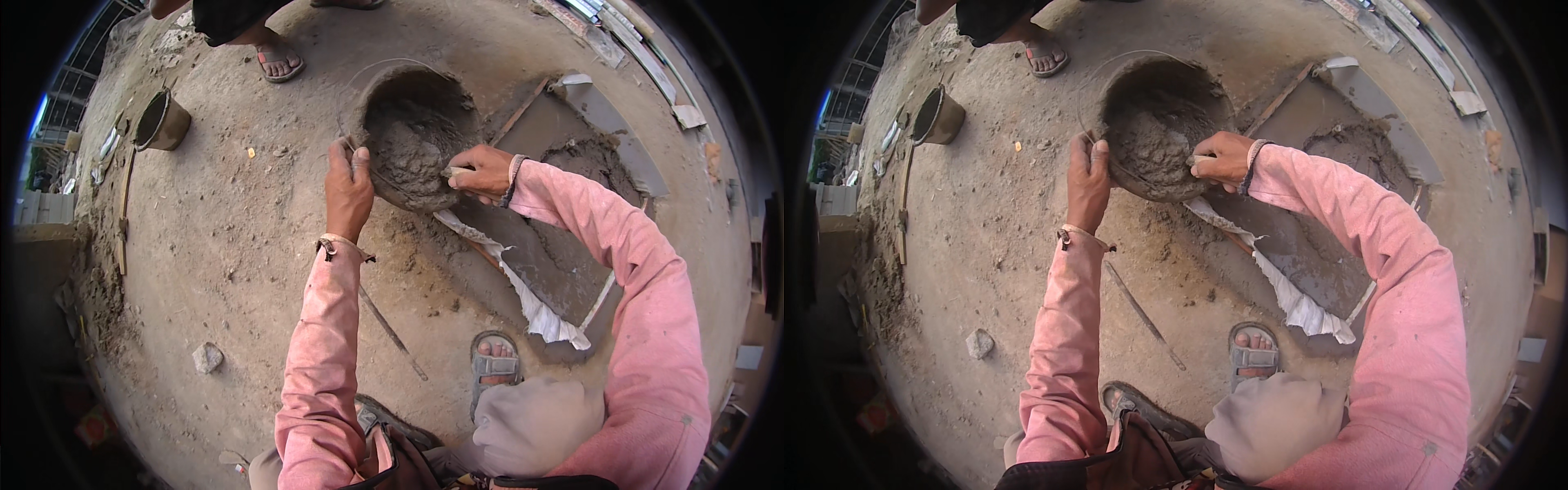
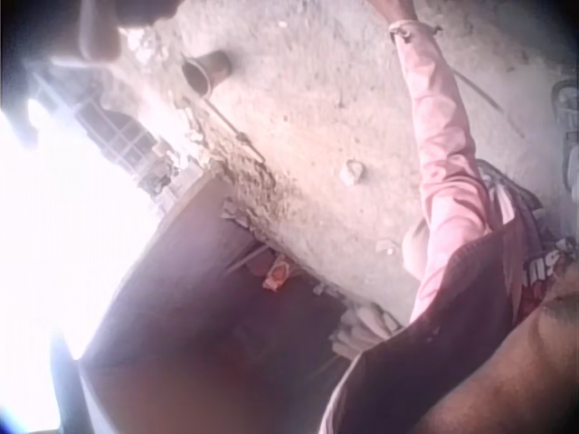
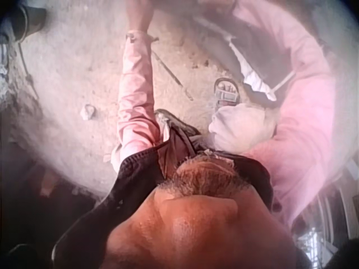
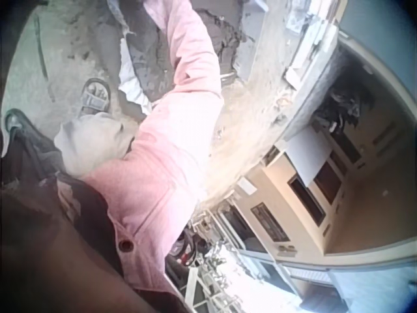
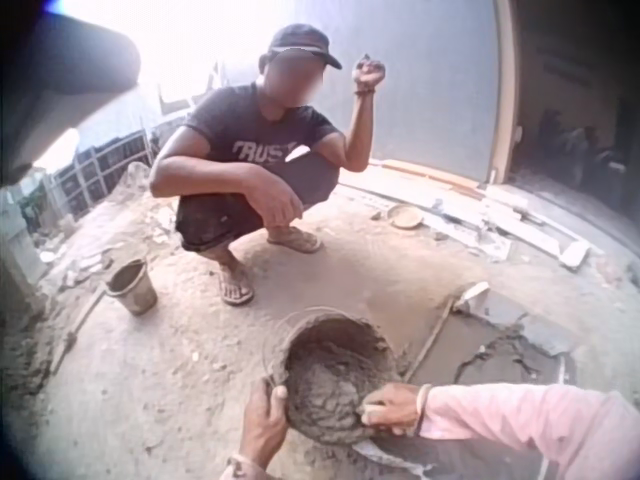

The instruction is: The person uses a trowel to apply and smooth wet cement into a square recessed frame on the ground. They transfer cement from a bucket to the frame and use the tool to level the surface.

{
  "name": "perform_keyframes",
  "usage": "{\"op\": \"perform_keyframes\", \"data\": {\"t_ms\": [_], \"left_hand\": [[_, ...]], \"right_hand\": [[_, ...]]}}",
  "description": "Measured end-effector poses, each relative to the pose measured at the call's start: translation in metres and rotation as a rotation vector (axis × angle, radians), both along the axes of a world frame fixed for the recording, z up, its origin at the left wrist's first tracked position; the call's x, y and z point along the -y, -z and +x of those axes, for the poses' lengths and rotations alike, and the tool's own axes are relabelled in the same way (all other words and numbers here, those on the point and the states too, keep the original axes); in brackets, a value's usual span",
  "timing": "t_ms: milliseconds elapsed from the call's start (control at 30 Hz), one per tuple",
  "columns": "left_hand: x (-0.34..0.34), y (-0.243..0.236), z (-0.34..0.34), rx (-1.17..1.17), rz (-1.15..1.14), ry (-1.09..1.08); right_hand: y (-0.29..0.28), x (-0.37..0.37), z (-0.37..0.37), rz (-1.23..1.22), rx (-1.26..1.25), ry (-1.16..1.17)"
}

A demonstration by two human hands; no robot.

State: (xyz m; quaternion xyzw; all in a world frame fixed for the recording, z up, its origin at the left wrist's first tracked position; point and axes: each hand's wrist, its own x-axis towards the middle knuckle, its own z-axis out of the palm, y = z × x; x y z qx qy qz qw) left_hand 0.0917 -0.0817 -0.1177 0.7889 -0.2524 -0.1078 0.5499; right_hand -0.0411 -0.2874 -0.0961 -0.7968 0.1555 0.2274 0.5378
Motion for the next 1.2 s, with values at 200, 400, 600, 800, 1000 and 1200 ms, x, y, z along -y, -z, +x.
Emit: {"op": "perform_keyframes", "data": {"t_ms": [200, 400, 600, 800, 1000, 1200], "left_hand": [[-0.001, 0.011, 0.017, -0.278, -0.134, -0.026], [-0.061, 0.051, 0.049, -0.612, -0.310, -0.131], [-0.048, 0.058, 0.050, -0.572, -0.319, -0.168], [-0.052, 0.058, 0.053, -0.577, -0.291, -0.147], [-0.052, 0.056, 0.054, -0.590, -0.272, -0.157], [-0.050, 0.052, 0.048, -0.588, -0.245, -0.154]], "right_hand": [[-0.020, 0.011, -0.036, 0.141, 0.031, 0.183], [-0.022, -0.002, -0.109, 0.291, 0.104, 0.403], [-0.004, 0.025, -0.192, -0.173, 0.080, 0.718], [0.080, 0.070, -0.224, -1.106, -0.180, 0.657], [0.088, 0.075, -0.236, -1.077, -0.224, 0.731], [0.102, 0.077, -0.263, -0.939, -0.063, 0.560]]}}
